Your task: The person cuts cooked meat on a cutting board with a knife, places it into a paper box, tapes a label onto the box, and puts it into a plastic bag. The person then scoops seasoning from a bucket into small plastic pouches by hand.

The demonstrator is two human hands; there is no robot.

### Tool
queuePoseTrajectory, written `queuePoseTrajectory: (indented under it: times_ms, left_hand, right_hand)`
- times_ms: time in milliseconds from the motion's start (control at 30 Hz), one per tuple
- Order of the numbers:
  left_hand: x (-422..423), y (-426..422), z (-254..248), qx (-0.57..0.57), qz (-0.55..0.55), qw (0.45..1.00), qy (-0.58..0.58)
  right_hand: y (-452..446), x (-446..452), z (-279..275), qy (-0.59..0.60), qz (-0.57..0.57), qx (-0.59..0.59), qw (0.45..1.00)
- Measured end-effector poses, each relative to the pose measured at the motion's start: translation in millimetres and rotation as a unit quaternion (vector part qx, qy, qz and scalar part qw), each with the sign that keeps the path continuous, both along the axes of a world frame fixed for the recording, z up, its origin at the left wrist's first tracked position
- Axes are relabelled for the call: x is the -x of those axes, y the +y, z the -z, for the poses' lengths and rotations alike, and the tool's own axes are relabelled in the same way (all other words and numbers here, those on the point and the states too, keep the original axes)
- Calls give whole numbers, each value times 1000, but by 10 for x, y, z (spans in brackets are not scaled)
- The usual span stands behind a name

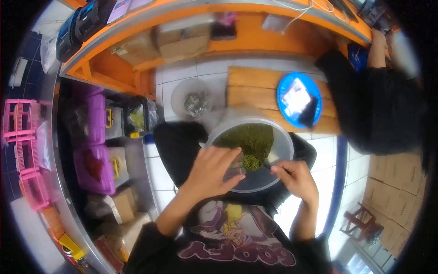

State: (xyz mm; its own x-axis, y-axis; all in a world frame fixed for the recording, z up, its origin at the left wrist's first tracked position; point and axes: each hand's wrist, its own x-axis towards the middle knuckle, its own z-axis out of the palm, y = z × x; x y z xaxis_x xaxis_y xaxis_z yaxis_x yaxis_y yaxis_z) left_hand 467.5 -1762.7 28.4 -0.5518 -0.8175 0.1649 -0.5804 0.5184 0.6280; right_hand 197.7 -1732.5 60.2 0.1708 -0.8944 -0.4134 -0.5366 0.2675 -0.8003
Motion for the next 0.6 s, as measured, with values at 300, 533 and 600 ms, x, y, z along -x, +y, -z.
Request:
queuePoseTrajectory:
  times_ms: [300, 533, 600]
  left_hand:
    - [348, 128, 504, 55, -38, 987, 149]
    - [345, 410, 664, -73, -136, 954, 258]
    - [412, 425, 655, -85, -141, 960, 226]
  right_hand:
    - [48, -196, -317, 210, -53, 301, 929]
    - [170, 141, -259, 284, -60, 207, 934]
    - [116, -74, -193, 335, -36, 275, 901]
